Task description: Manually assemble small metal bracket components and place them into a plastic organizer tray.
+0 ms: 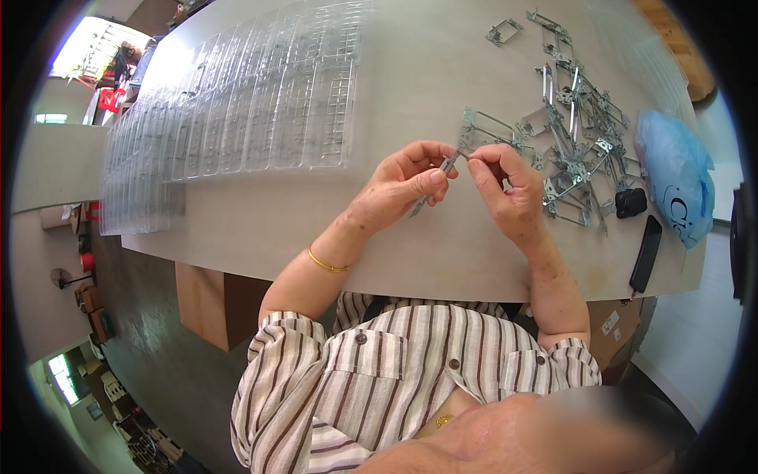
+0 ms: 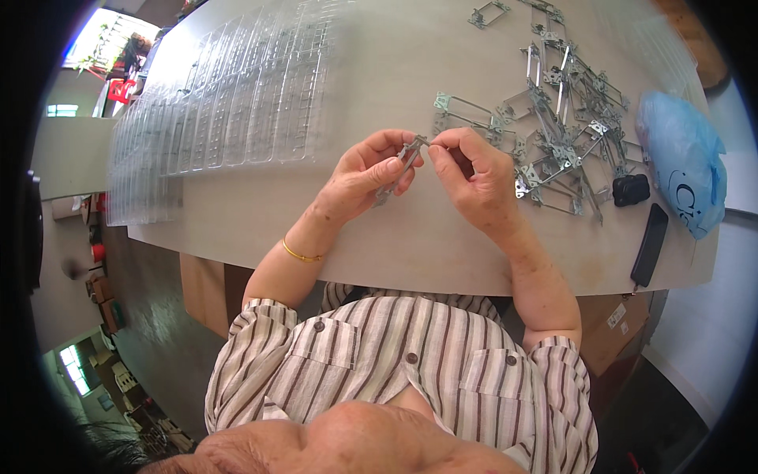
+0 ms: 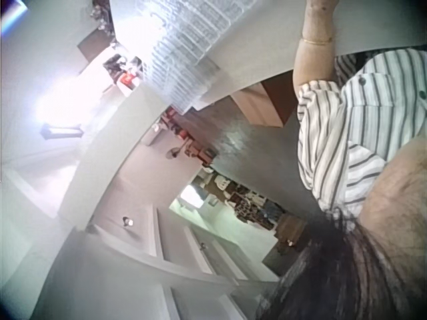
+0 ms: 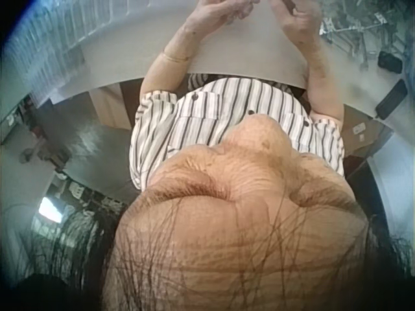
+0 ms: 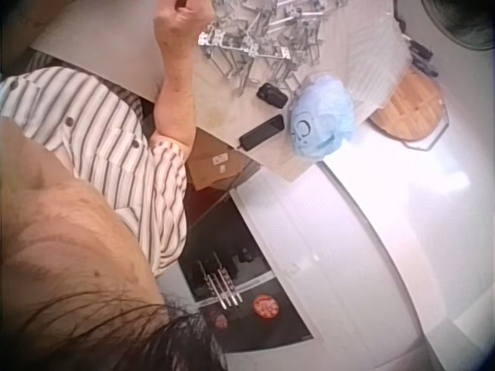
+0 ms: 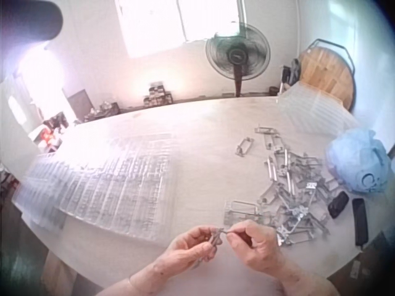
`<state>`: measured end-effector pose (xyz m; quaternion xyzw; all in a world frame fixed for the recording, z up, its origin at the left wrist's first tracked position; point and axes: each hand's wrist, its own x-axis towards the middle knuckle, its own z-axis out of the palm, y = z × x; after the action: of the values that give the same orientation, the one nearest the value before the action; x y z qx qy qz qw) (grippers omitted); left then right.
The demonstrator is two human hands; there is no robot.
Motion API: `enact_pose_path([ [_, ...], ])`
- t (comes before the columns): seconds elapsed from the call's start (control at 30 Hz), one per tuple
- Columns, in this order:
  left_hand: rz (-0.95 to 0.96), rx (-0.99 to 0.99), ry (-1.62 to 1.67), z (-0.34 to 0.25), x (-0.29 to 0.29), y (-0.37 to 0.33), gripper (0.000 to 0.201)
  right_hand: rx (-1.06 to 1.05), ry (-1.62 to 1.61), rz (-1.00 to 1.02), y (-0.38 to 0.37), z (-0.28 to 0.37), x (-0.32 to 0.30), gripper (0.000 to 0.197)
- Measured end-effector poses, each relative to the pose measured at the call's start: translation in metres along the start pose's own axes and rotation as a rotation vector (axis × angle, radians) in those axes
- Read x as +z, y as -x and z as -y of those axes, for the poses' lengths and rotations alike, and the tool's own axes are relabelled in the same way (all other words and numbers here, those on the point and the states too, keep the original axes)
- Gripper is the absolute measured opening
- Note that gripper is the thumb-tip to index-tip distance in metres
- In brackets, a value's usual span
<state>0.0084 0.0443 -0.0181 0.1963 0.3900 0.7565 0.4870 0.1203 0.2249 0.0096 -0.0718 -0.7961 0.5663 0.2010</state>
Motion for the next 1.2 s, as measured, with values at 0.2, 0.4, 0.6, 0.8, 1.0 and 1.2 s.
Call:
enact_pose_path([
  [0.2,-0.105,0.015,-0.238,-0.009,0.008,0.003,0.047,-0.037,0.072,0.011,0.001,0.004,0.002,0.004],
  [0.4,-0.120,0.006,-0.267,-0.010,0.002,0.011,0.045,0.234,-0.244,0.121,0.001,0.012,0.011,0.016],
  [0.6,-0.053,-0.009,-0.392,-0.006,0.005,0.014,0.045,0.316,-0.323,0.217,0.006,0.008,0.002,0.022],
  [0.8,-0.043,0.070,-0.510,-0.005,0.007,0.017,0.040,0.288,-0.272,0.226,0.008,0.010,0.002,0.017],
  [1.0,-0.033,0.104,-0.672,-0.004,0.010,0.019,0.038,0.201,-0.185,0.213,0.012,0.004,0.003,0.011],
  [1.2,-0.037,0.230,-0.826,-0.001,0.015,0.019,0.034,0.105,-0.019,0.185,0.014,0.009,0.003,0.009],
])
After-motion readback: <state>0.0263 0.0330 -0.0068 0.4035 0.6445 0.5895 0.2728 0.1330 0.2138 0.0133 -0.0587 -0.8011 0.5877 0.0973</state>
